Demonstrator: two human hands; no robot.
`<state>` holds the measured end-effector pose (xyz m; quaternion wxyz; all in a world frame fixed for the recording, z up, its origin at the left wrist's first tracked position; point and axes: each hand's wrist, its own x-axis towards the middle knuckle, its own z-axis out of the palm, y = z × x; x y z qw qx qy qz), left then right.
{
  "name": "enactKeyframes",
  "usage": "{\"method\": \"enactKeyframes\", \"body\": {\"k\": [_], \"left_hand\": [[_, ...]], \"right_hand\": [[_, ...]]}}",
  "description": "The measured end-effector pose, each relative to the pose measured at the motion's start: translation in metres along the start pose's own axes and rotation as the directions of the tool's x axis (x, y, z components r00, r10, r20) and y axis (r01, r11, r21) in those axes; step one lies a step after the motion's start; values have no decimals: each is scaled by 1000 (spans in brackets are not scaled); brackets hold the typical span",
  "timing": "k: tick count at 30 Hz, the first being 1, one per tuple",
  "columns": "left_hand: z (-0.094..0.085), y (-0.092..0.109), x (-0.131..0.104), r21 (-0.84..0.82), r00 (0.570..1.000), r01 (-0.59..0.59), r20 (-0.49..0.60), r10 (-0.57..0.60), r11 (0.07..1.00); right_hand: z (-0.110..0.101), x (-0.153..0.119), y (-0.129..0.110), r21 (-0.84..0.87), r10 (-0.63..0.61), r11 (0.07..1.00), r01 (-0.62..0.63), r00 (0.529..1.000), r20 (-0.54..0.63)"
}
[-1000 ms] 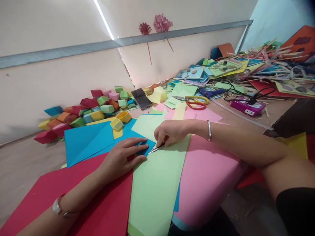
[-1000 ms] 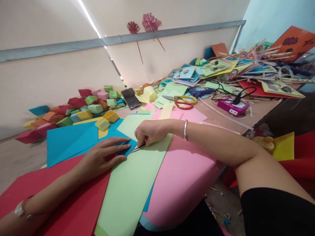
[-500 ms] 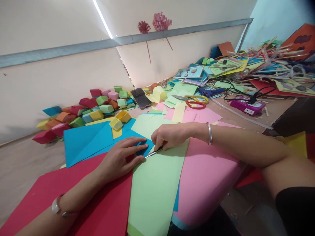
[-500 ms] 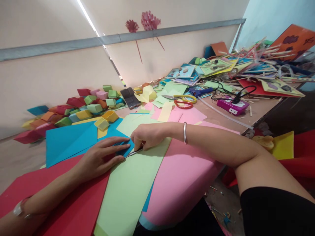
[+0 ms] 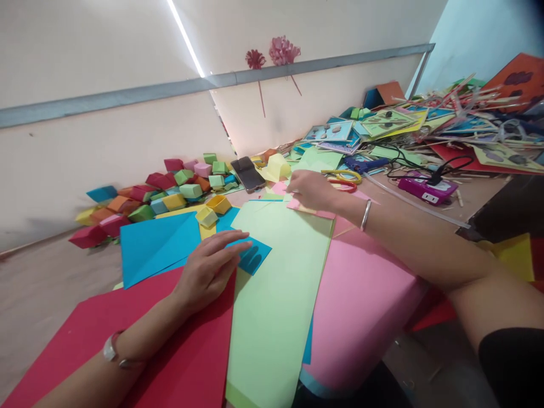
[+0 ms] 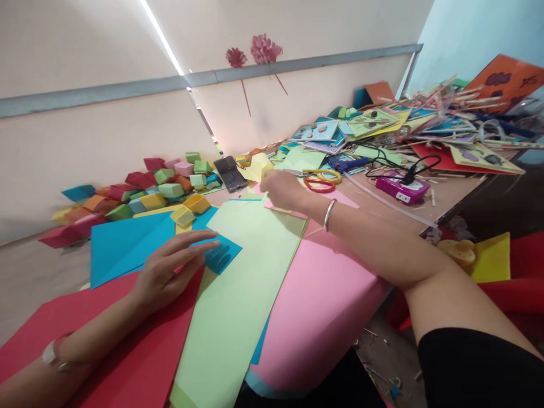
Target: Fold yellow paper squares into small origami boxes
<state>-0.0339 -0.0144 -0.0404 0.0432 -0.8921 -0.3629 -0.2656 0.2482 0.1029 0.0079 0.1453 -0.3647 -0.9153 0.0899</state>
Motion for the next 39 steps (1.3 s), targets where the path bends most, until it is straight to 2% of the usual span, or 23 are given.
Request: {"method": "enactKeyframes", "body": {"k": [2,3,4,6,7,8,11,14,17,21,23,25,30,33,35,39], "left_hand": [[-3,2,0,-9,989,89,-121,-89,996],[-4,3,0,-7,974,149,-170,-148,989],[-5,3,1,-6,956,210,-210,-207,978],[-6,1,1,-15,915,315,-262,-307,949],[-6,-1,1,-24,899,351,-272,-344,936],[-6,-3,2,-32,886,378,-277,-371,925],[-4,-7,2,-37,865,420,-287,-413,907],[-2,-9,2,-20,867,435,-262,-424,900],[0,-9,1,4,880,429,-228,-417,903],[1,-10,-1,44,894,406,-228,-386,913],[1,-11,-1,69,904,391,-218,-368,918],[2,-12,-1,93,917,373,-190,-351,923],[5,-15,1,105,952,307,-10,-307,946],[7,-17,1,97,951,272,126,-283,957],[8,-18,1,84,943,274,174,-285,958],[7,-16,2,59,944,292,141,-298,955]], "right_hand": [[19,-4,-22,-17,-62,998,62,998,-10],[29,-7,-35,-9,-155,988,155,988,16],[37,-10,-47,-28,-332,942,334,941,65],[49,-15,-65,-60,-552,822,567,818,162],[50,-17,-70,-68,-599,780,622,774,205],[49,-18,-71,-93,-597,771,630,766,237],[34,-14,-56,-230,-447,822,521,841,305],[16,-9,-29,-304,-222,894,330,914,339],[9,-7,-15,-277,-148,931,239,939,310],[15,-7,-21,-319,-165,910,264,937,306],[19,-7,-25,-278,-249,901,333,922,295],[21,-7,-26,-169,-341,902,398,894,289],[21,-9,-19,120,-431,902,414,865,257],[20,-9,-20,209,-468,882,423,842,268],[22,-9,-22,176,-437,898,404,867,240],[27,-6,-24,42,-295,956,292,937,187]]}}
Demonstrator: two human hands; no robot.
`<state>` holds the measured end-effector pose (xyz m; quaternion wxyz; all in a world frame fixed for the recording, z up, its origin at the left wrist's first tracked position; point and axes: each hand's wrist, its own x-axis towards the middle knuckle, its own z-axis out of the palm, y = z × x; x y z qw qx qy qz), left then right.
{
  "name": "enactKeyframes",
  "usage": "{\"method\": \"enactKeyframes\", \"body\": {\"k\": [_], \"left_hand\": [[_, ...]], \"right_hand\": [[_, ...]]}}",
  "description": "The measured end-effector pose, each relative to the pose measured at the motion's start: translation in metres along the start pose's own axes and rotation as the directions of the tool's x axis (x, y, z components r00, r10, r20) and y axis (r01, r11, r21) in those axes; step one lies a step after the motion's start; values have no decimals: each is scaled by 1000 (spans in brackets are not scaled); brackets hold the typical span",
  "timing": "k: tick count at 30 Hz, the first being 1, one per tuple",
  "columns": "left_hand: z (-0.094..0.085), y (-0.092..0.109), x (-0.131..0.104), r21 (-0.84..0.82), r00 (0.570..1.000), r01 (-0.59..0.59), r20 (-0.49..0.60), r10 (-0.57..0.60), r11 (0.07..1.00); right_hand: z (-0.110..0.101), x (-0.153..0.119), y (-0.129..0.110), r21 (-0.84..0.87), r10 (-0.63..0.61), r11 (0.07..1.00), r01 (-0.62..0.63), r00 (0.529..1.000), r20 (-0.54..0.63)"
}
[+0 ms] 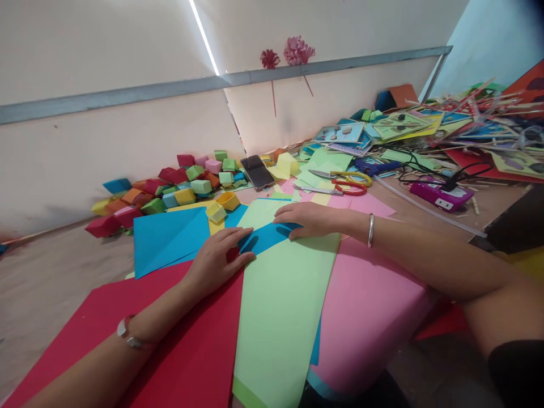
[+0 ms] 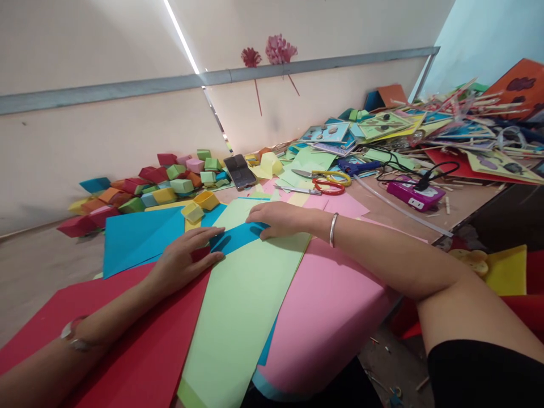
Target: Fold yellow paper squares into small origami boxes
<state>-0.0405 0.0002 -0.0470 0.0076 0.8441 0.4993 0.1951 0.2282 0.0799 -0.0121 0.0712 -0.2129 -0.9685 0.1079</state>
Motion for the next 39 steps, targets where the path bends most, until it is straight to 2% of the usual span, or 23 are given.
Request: {"method": "enactKeyframes", "body": {"k": [4,8,10,12,13,15,16,17,19,21,23,24,29,32,39], "left_hand": [[-4,3,-1,-1,994,3,-110,-3,1000],[-6,5,-2,18,974,-61,-219,64,998],[-7,6,-3,51,939,-80,-330,93,995],[-7,7,-3,89,880,-80,-462,112,993],[-7,8,-3,106,850,-76,-512,120,991],[-8,9,-3,132,819,-75,-558,136,988],[-7,9,-3,132,825,-79,-547,139,988],[-7,9,-3,119,847,-87,-513,137,989],[-6,9,-2,66,912,-121,-387,137,990],[-5,9,-1,0,958,-167,-238,162,986],[-4,9,-1,-40,971,-201,-139,194,979],[-4,10,-1,-50,974,-205,-111,199,977],[-3,10,0,5,985,-150,-83,149,989],[-1,8,-1,29,990,-119,-73,121,992],[0,12,-5,27,988,-153,-28,153,988]], "right_hand": [[3,3,3,-28,101,994,-102,995,-21],[7,4,7,-45,106,992,-115,982,-159],[9,4,9,-62,89,992,-108,964,-252],[9,4,11,-79,25,995,-61,919,-394],[8,4,10,-106,-28,994,-25,882,-471],[5,3,8,-213,-156,976,40,812,-562],[3,2,6,-280,-214,958,60,801,-559],[0,1,4,-342,-256,937,77,816,-519],[-4,0,1,-402,-281,906,134,900,-334],[-7,-2,-1,-349,-228,919,185,970,-86],[-9,-4,0,-245,-143,956,162,985,91],[-9,-4,0,-204,-103,971,127,987,125],[-5,-2,3,-147,-8,989,21,996,84],[-4,-1,1,-171,29,985,-10,994,107],[-8,-4,-4,-168,17,986,4,992,124]]}}
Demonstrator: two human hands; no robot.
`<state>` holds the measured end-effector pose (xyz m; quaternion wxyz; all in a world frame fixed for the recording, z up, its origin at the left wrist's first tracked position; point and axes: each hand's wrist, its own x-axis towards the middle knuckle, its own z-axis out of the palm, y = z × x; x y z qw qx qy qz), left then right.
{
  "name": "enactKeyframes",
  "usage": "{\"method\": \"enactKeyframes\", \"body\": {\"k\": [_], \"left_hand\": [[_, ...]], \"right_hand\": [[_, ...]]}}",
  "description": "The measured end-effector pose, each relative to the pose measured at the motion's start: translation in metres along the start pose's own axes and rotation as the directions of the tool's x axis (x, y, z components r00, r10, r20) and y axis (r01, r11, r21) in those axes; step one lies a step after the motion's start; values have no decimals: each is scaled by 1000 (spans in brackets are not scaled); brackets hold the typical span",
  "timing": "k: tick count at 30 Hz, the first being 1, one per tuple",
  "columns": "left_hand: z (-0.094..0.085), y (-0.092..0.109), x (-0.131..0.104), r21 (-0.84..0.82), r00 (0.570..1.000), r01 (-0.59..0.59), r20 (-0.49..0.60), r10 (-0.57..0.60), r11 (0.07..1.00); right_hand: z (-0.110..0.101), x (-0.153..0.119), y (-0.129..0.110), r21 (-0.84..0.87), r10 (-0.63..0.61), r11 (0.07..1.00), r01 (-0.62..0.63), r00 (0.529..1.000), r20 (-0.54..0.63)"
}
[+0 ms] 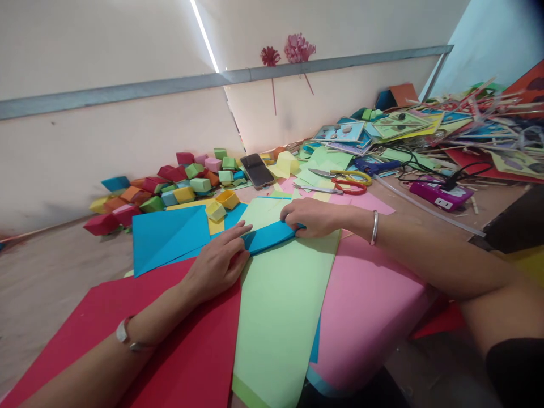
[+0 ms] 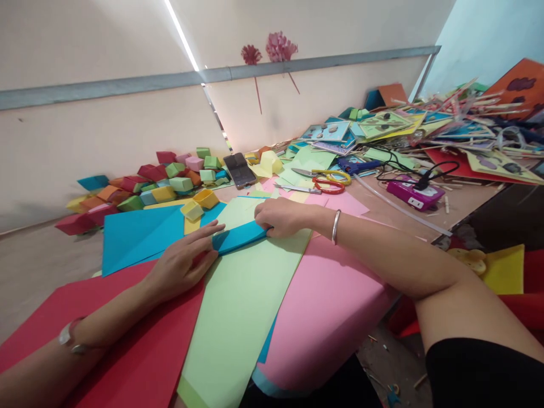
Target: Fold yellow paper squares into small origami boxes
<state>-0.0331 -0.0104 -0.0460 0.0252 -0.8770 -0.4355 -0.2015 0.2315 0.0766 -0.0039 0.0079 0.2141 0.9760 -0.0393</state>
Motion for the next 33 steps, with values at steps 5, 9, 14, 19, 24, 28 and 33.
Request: {"method": "enactKeyframes", "body": {"k": [5,9,14,19,24,28,33], "left_hand": [[-1,-1,1,-57,998,34,54,-31,998],[-1,-3,1,-78,995,57,86,-51,995],[-1,-1,2,-65,996,52,83,-46,997],[-3,0,2,-62,999,25,32,-23,998],[-3,-1,3,-30,998,-56,-20,56,998],[-4,1,4,3,993,-67,-95,67,998],[-8,5,4,39,988,-38,-148,43,999]], "right_hand": [[-1,-2,1,45,-17,999,17,1000,9],[-2,-1,1,106,-23,994,22,1000,6],[1,2,-2,138,51,989,-44,998,-45],[4,4,-4,195,49,980,-33,996,-75],[3,4,-5,219,15,976,2,997,-75],[0,2,-5,196,50,980,-40,998,-48],[-2,-1,-5,200,2,980,7,999,-42]]}}
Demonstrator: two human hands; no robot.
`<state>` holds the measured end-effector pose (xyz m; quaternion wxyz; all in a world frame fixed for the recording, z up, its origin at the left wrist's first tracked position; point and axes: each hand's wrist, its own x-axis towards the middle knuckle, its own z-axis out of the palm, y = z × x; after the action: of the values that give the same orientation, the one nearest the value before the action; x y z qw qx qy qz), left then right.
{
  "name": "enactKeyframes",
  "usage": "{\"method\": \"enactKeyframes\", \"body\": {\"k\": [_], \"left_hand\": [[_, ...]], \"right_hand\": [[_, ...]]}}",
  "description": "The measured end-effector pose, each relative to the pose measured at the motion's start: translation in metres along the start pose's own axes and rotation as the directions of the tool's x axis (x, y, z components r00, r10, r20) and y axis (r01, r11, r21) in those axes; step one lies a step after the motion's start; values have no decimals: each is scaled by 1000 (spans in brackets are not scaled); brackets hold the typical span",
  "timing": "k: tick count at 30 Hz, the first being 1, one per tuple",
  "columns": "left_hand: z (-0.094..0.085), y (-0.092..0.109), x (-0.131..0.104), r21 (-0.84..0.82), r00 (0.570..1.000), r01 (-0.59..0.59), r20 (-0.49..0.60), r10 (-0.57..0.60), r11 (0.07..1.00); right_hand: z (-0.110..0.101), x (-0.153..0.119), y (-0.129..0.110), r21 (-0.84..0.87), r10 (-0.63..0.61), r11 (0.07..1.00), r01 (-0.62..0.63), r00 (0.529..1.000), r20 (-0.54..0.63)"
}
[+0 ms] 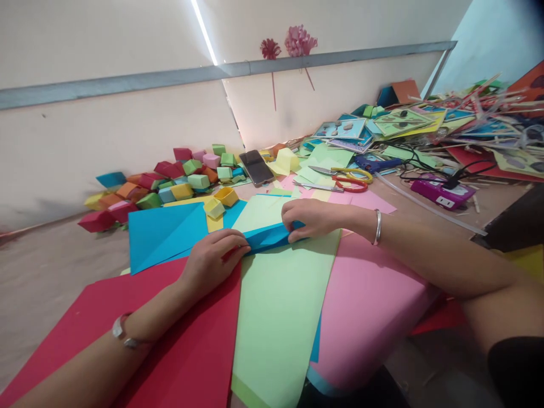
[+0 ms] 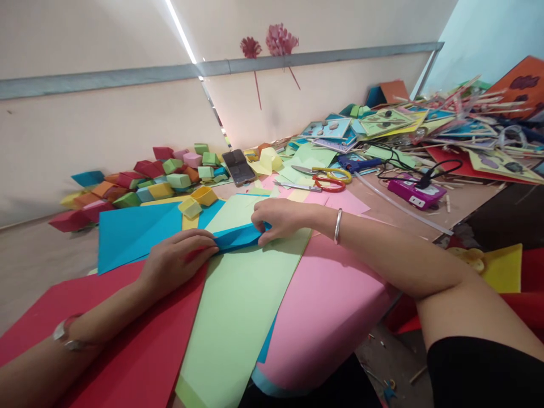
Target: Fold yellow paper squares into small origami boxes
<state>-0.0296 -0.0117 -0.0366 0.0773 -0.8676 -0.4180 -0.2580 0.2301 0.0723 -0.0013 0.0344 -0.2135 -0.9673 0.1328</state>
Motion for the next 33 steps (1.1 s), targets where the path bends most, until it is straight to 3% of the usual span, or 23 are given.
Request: {"method": "enactKeyframes", "body": {"k": [4,10,20,26,29,33], "left_hand": [[-1,-1,0,35,997,54,-48,-52,998],[1,-5,-3,51,986,163,-28,-162,985],[2,-7,-3,35,996,88,28,-89,996],[-1,-4,0,-19,997,71,25,-70,997],[-1,-5,-1,-42,995,93,41,-91,995],[2,-8,-6,-37,995,92,-29,-94,995]], "right_hand": [[2,1,1,7,7,1000,-7,1000,-20],[4,3,1,1,25,1000,-25,997,-67],[1,2,-5,18,144,990,-143,982,-120],[4,3,-4,-58,86,994,-90,994,-61],[5,3,-4,-74,77,994,-85,992,-96],[6,3,-6,-42,50,998,-57,986,-156]]}}
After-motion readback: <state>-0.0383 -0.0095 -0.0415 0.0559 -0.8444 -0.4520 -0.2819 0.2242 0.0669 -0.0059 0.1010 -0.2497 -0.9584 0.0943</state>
